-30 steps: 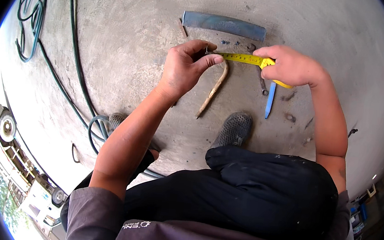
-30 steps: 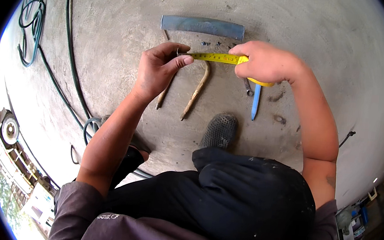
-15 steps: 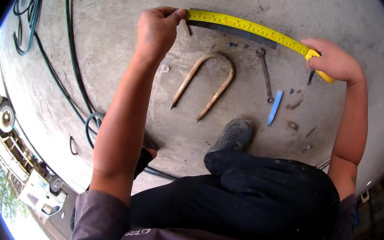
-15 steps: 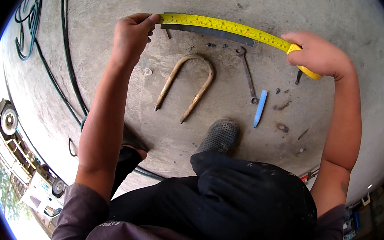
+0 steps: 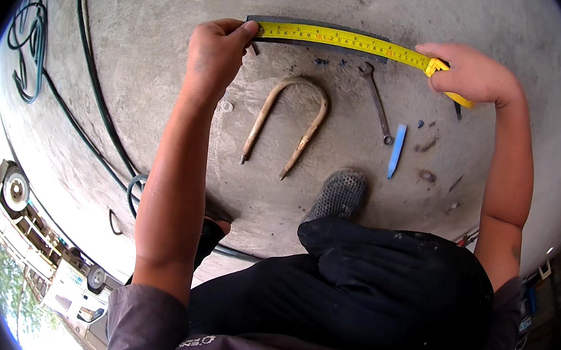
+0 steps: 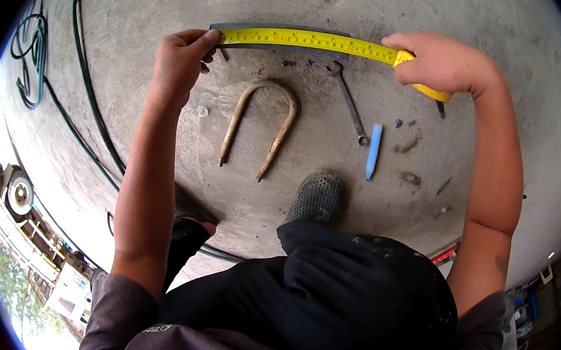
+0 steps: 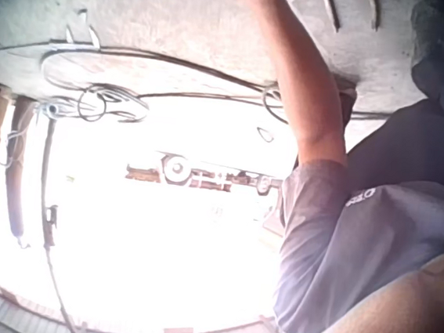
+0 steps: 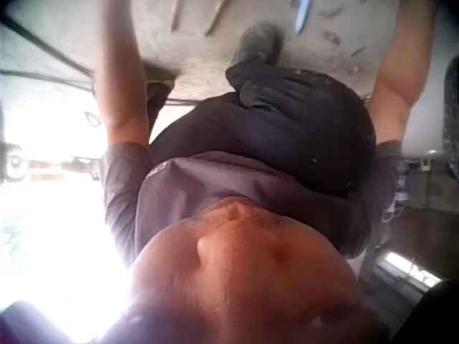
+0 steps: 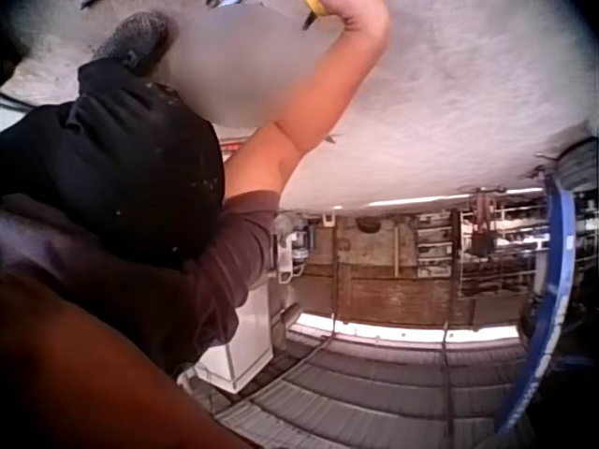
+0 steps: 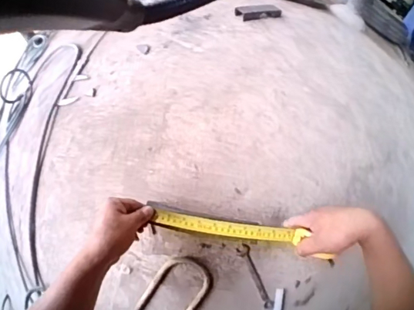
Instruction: The person uses a cutting torch to cut a metal piece on the floor, then uses a hammer and pliers to adjust it. They walk to a vehicle lift to hand a wrench to a coworker, then return to the floor to measure and mark a U-shaped metal rod with a tape measure and marker.
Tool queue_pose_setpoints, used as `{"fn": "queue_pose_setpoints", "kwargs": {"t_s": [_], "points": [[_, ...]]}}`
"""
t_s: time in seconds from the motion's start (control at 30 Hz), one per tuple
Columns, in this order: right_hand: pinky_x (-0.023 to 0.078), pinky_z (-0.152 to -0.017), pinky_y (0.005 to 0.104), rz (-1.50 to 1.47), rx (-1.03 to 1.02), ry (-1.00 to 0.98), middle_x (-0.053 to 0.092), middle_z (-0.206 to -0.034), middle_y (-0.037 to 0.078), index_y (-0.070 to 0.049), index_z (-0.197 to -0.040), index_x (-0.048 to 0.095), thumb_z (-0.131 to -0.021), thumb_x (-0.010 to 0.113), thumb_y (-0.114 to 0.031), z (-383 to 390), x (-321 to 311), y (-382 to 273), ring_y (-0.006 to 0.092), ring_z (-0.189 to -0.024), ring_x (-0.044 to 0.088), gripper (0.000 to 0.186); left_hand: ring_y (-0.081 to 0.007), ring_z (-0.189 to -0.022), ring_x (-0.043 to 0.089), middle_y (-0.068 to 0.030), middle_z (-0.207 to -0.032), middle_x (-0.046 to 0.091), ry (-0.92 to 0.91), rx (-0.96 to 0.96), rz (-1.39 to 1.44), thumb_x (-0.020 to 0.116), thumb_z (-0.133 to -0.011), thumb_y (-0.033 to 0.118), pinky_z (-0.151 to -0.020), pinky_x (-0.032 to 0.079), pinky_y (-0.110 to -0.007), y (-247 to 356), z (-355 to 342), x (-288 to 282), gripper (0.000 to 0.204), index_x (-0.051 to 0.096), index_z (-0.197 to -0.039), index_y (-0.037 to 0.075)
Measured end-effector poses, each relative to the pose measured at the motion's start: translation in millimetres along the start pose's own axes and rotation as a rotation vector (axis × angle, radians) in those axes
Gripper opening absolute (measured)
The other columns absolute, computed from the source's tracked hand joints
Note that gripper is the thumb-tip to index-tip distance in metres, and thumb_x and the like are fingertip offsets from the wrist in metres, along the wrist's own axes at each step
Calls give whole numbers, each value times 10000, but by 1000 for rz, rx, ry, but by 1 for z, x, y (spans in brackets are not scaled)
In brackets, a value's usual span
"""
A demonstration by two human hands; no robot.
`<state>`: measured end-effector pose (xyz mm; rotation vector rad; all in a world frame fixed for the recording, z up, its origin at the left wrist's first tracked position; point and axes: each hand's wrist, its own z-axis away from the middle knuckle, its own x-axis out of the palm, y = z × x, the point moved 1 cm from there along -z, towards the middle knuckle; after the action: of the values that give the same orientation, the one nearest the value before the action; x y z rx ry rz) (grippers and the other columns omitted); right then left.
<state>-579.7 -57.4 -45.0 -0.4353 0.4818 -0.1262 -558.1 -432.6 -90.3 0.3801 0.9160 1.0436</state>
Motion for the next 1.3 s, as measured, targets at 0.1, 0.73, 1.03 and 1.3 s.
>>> {"fn": "queue_pose_setpoints", "kwargs": {"t_s": [0.1,0.73,1.03,1.3], "points": [[511,-959,371,19,-4,15,662,-1229,220,2,-1453,544,-818,668,-256,-1,2,-5,322,-1079,644,696,-99,-671,589,-43,-762,678,35,32,-26,711,-979,253,-603,486,-269,0,2,2,320,764,-1041,-57],[469,-1067,431,55,-36,507,631,-1325,282,79,-1401,538,-939,722,-325,-5,66,-40,428,-1233,602,640,-104,-649,600,-49,-749,684,37,-2,26,738,-960,247,-595,479,-265,-2,0,3,315,760,-1021,-61],[530,-985,370,-297,-210,858,688,-1238,208,84,-1406,540,-942,770,-351,-14,125,-3,279,-1110,674,676,-93,-569,541,-61,-703,658,50,42,91,737,-942,251,-527,452,-273,-7,-3,5,344,758,-1006,-86],[591,-895,284,-1403,-289,179,710,-1193,107,42,-1380,582,-1012,689,-244,-24,99,28,136,-1042,700,477,-103,-623,577,-66,-736,685,20,65,81,735,-953,245,-578,478,-266,-9,-5,2,323,762,-1041,-65]]}}
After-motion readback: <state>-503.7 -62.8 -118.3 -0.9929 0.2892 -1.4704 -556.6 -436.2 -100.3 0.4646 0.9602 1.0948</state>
